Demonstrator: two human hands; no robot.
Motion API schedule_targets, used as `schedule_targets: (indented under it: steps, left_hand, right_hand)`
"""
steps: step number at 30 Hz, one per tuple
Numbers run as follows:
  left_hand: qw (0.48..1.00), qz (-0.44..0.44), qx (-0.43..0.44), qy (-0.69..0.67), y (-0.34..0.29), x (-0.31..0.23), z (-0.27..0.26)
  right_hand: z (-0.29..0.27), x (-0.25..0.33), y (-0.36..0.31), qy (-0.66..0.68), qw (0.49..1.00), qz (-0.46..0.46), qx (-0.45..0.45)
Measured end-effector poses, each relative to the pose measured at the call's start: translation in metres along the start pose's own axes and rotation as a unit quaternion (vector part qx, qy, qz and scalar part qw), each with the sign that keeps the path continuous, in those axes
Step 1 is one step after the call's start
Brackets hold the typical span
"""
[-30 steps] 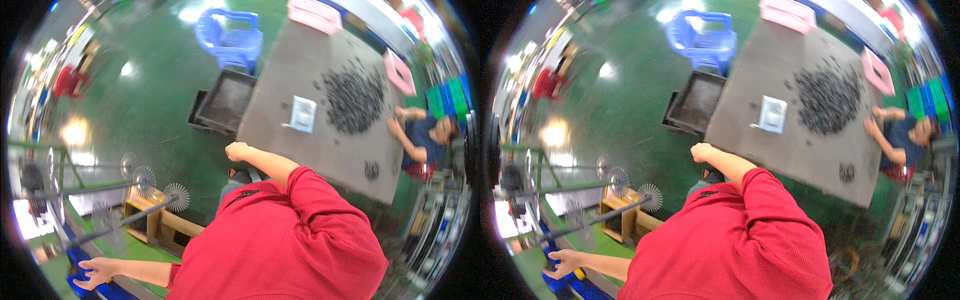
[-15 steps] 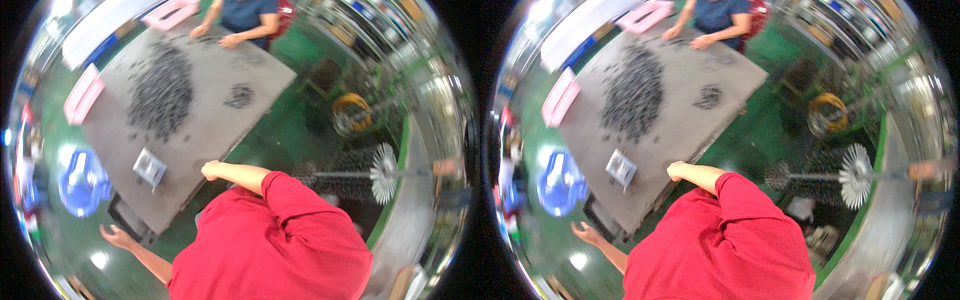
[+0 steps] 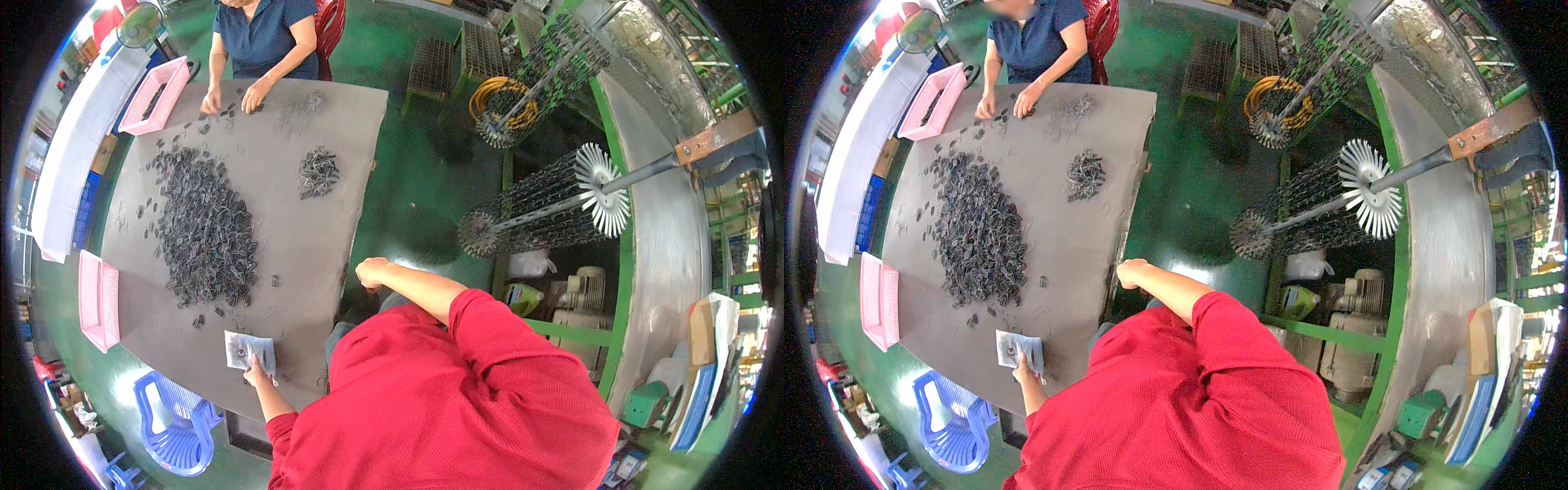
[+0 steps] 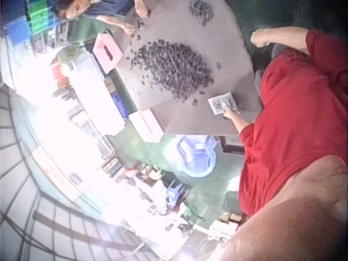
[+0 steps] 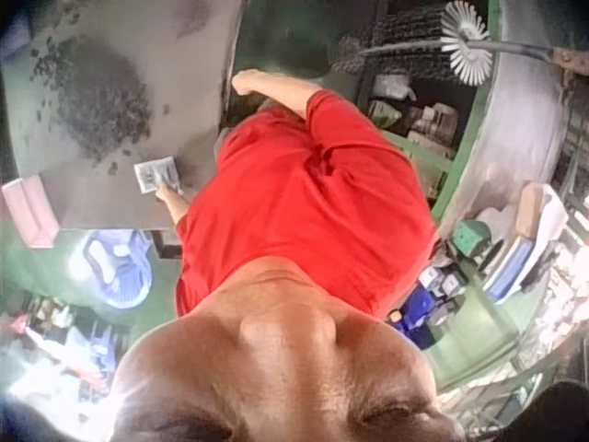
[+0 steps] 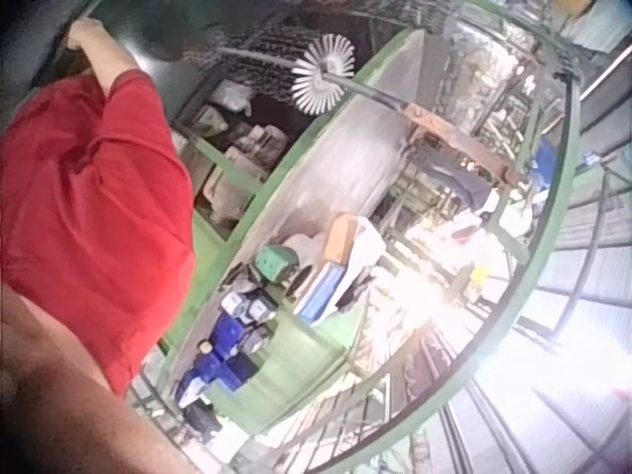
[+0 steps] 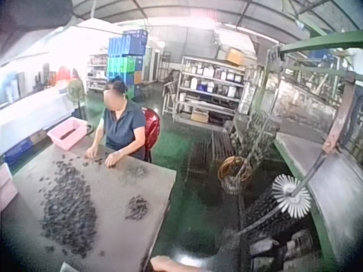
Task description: The person gathers small metal keyring components on a table and then attaches them one by one to a vertical rotating rack. The person repeatedly picks up components and clips them onto the rack, working continuously throughout the clip.
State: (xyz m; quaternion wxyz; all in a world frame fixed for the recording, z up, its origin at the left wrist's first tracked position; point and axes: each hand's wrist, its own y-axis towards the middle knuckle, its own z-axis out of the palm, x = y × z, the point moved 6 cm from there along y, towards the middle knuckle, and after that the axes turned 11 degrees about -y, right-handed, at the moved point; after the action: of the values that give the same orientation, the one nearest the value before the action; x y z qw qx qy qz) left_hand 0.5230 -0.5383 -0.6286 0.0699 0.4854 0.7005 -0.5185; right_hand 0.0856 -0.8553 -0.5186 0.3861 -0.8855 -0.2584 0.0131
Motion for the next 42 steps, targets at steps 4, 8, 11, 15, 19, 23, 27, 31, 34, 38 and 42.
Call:
schedule_targets:
  steps: [4, 8, 11, 15, 19, 23, 27, 31, 34, 38, 42]
  left_hand:
    - [0.991, -0.069, -0.078, -0.078, -0.036, -0.005, -0.003]
    - [0.952, -0.091, 0.067, -0.285, -0.017, 0.018, 0.007]
    - [0.948, 0.025, 0.093, -0.304, -0.029, 0.015, -0.002]
    - [0.917, 0.039, 0.258, -0.302, -0.097, -0.011, -0.042]
    - [0.943, 0.077, 0.297, -0.132, -0.122, 0.016, -0.059]
    - [0.930, 0.159, 0.314, 0.109, -0.147, 0.019, -0.046]
    - [0.931, 0.151, 0.306, 0.127, -0.128, 0.012, -0.057]
    - [0.893, 0.172, 0.345, 0.231, -0.076, 0.028, -0.074]
    - [0.888, 0.157, 0.369, 0.226, -0.067, 0.034, -0.068]
    - [0.891, 0.221, 0.332, 0.215, -0.087, 0.012, -0.066]
    - [0.905, 0.368, 0.041, 0.208, -0.073, -0.022, -0.096]
  right_hand:
    - [0.015, 0.058, 0.021, -0.044, 0.998, -0.026, 0.047]
    - [0.010, 0.126, 0.022, -0.043, 0.989, -0.144, -0.007]
    - [0.017, 0.154, 0.021, -0.030, 0.985, -0.164, 0.045]
    - [0.068, 0.172, 0.055, 0.152, 0.952, -0.179, 0.195]
    - [0.091, 0.206, 0.058, 0.237, 0.913, -0.073, 0.324]
    - [0.109, 0.236, 0.071, 0.168, 0.913, -0.134, 0.346]
    - [0.126, 0.265, 0.095, 0.074, 0.877, -0.055, 0.472]
    - [0.122, 0.269, 0.104, 0.093, 0.851, -0.064, 0.513]
    - [0.109, 0.282, 0.153, 0.279, 0.863, -0.066, 0.416]
    - [0.011, 0.299, 0.160, 0.464, 0.872, -0.124, 0.096]
    - [-0.002, 0.265, 0.137, 0.493, 0.852, -0.151, 0.091]
